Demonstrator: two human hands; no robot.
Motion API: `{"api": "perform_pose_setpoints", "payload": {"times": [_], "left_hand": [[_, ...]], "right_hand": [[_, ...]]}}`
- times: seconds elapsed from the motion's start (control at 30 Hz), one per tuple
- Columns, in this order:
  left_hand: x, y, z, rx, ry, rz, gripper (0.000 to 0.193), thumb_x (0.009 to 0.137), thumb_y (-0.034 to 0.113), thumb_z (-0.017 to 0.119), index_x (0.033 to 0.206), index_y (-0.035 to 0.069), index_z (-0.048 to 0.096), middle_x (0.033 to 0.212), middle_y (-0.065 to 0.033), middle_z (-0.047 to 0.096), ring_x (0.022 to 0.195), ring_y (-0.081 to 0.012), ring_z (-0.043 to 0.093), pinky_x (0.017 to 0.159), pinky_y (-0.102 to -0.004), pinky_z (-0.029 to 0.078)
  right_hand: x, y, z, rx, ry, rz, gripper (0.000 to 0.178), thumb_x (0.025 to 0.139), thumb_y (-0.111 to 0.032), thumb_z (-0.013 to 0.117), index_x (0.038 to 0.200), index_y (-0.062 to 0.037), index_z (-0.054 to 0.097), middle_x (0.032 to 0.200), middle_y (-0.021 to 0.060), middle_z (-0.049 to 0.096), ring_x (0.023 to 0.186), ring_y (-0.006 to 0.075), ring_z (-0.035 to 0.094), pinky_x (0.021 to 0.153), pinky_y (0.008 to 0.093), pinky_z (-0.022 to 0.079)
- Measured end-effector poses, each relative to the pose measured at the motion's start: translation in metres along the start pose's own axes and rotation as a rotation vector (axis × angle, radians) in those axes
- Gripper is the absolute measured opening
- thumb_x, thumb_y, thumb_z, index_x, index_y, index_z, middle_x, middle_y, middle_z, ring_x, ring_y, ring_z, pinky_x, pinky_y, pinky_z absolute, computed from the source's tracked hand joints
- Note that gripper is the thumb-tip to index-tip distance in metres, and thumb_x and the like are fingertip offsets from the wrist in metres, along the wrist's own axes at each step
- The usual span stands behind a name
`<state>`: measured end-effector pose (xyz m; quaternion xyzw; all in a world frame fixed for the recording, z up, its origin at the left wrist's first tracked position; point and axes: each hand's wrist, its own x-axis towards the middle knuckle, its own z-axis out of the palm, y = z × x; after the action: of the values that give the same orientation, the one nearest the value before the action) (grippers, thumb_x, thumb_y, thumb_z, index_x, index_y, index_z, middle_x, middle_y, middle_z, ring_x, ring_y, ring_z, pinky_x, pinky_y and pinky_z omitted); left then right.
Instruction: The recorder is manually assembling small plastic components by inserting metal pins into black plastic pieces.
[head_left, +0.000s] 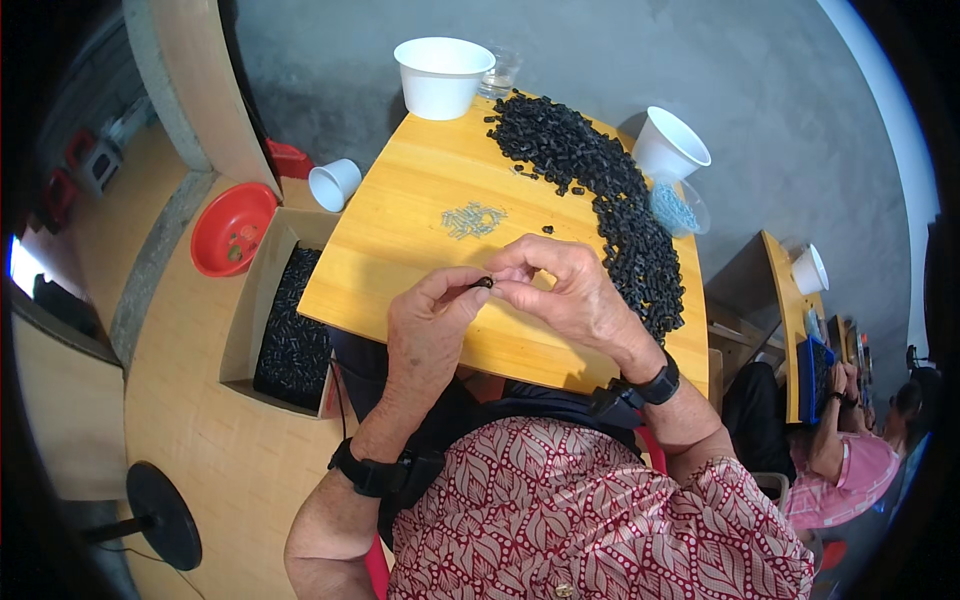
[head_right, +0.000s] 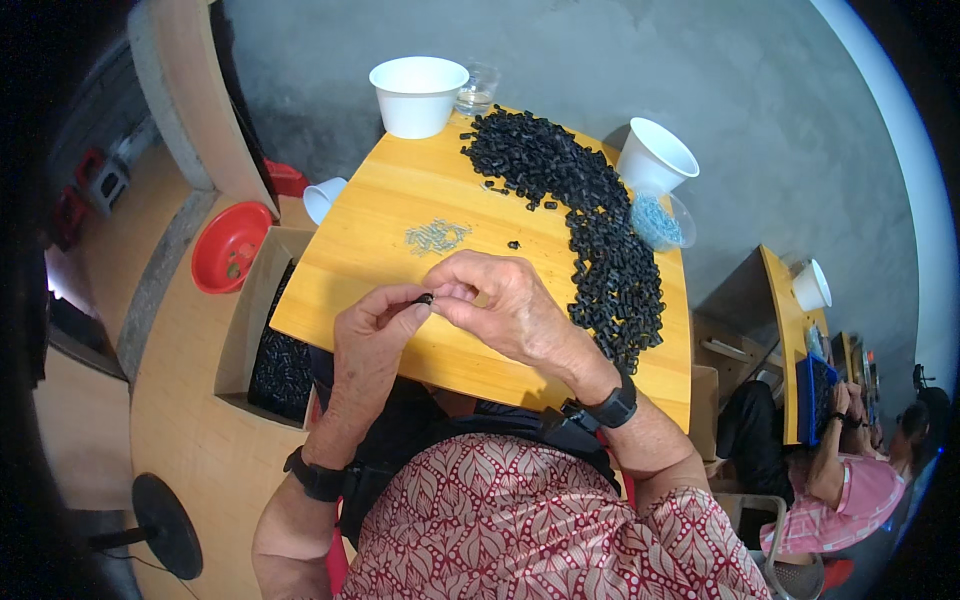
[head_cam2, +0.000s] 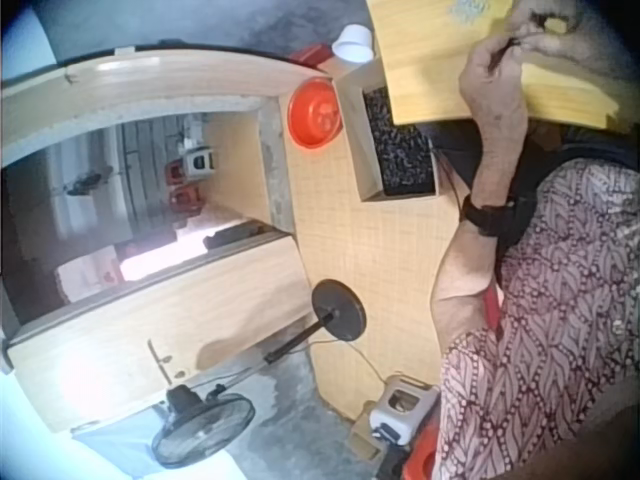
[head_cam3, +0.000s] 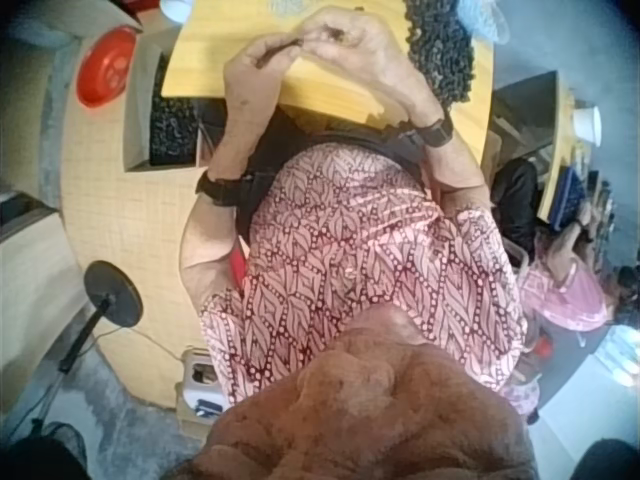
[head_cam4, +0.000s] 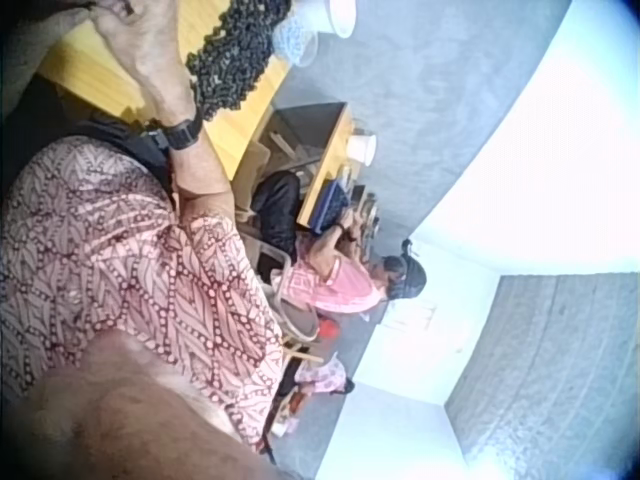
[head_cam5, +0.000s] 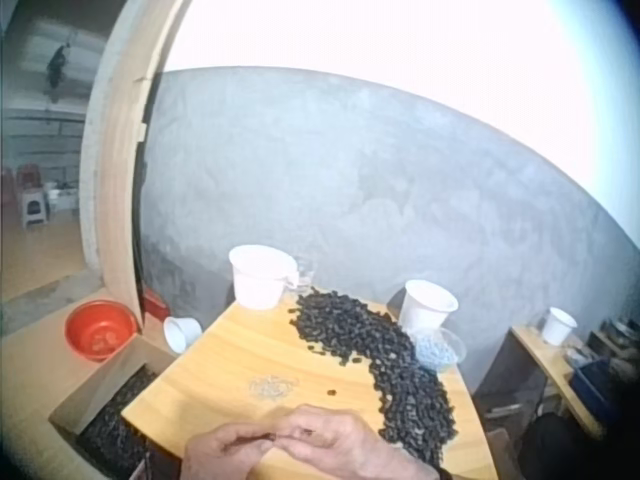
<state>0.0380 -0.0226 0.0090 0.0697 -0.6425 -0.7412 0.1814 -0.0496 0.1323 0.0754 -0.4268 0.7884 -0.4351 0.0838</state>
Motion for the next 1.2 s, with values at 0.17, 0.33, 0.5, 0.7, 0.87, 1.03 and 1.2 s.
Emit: {"api": "perform_pose_setpoints", "payload": {"times": [0.17, 0.33, 0.5, 0.7, 0.87, 1.03, 1.2], "left_hand": [[0.0, -0.001, 0.001, -0.202, -0.029, -0.116, 0.022, 0.09, 0.007, 0.072, 0.11, -0.001, 0.07, 0.099, -0.0028, 0.07, 0.092, -0.0085, 0.063, 0.085, -0.023, 0.049], [-0.001, 0.002, 0.003, -0.198, -0.021, -0.137, 0.021, 0.091, 0.008, 0.069, 0.109, -0.004, 0.069, 0.098, -0.0047, 0.07, 0.089, -0.009, 0.064, 0.082, -0.0233, 0.05], [0.002, 0.0, -0.003, -0.223, 0.069, -0.161, 0.021, 0.09, 0.006, 0.07, 0.109, -0.004, 0.069, 0.098, -0.0044, 0.07, 0.088, -0.0091, 0.063, 0.081, -0.0228, 0.05], [0.003, 0.006, -0.001, -0.224, 0.063, -0.192, 0.019, 0.091, 0.004, 0.067, 0.11, -0.002, 0.067, 0.1, -0.0059, 0.07, 0.098, -0.0134, 0.066, 0.091, -0.0262, 0.049], [0.001, 0.002, 0.0, -0.247, 0.031, -0.193, 0.019, 0.091, 0.004, 0.067, 0.109, -0.001, 0.067, 0.1, -0.0061, 0.07, 0.096, -0.0132, 0.066, 0.091, -0.0257, 0.049], [0.002, 0.0, 0.001, -0.268, 0.039, -0.201, 0.02, 0.091, 0.005, 0.069, 0.109, -0.001, 0.067, 0.101, -0.0057, 0.07, 0.097, -0.0124, 0.065, 0.092, -0.026, 0.049], [-0.001, 0.002, 0.003, -0.34, 0.022, -0.201, 0.019, 0.091, 0.006, 0.069, 0.109, 0.0, 0.068, 0.102, -0.0053, 0.071, 0.098, -0.012, 0.065, 0.094, -0.0265, 0.048]], "right_hand": [[-0.002, 0.004, 0.001, 0.077, 0.058, -0.028, 0.016, 0.088, -0.005, 0.067, 0.103, 0.0004, 0.069, 0.086, 0.0062, 0.067, 0.078, 0.0141, 0.064, 0.072, 0.0277, 0.052], [-0.004, 0.005, 0.0, -0.129, 0.0, -0.21, 0.014, 0.089, -0.007, 0.065, 0.099, 0.0011, 0.069, 0.088, 0.0061, 0.069, 0.083, 0.0135, 0.065, 0.076, 0.0291, 0.052], [0.018, 0.027, -0.044, -0.039, 0.213, 0.072, 0.014, 0.089, -0.009, 0.065, 0.097, 0.0004, 0.07, 0.088, 0.005, 0.069, 0.082, 0.0138, 0.065, 0.075, 0.0289, 0.052], [0.027, 0.092, -0.051, -0.46, 0.219, 0.186, 0.015, 0.087, -0.011, 0.065, 0.098, -0.002, 0.071, 0.09, 0.0108, 0.07, 0.08, 0.0219, 0.067, 0.073, 0.0329, 0.054], [0.024, 0.107, -0.034, -0.669, 0.185, 0.159, 0.015, 0.086, -0.01, 0.063, 0.095, -0.0035, 0.072, 0.097, 0.0173, 0.069, 0.092, 0.0345, 0.067, 0.085, 0.0447, 0.053], [0.017, 0.08, -0.027, -0.469, 0.204, 0.127, 0.012, 0.083, -0.008, 0.065, 0.092, 0.0001, 0.069, 0.089, 0.0159, 0.067, 0.079, 0.0315, 0.066, 0.073, 0.0417, 0.053], [-0.002, 0.02, -0.015, -0.179, 0.151, 0.103, 0.012, 0.083, -0.006, 0.069, 0.092, 0.0007, 0.065, 0.081, 0.0113, 0.063, 0.067, 0.023, 0.062, 0.062, 0.0339, 0.051]]}}
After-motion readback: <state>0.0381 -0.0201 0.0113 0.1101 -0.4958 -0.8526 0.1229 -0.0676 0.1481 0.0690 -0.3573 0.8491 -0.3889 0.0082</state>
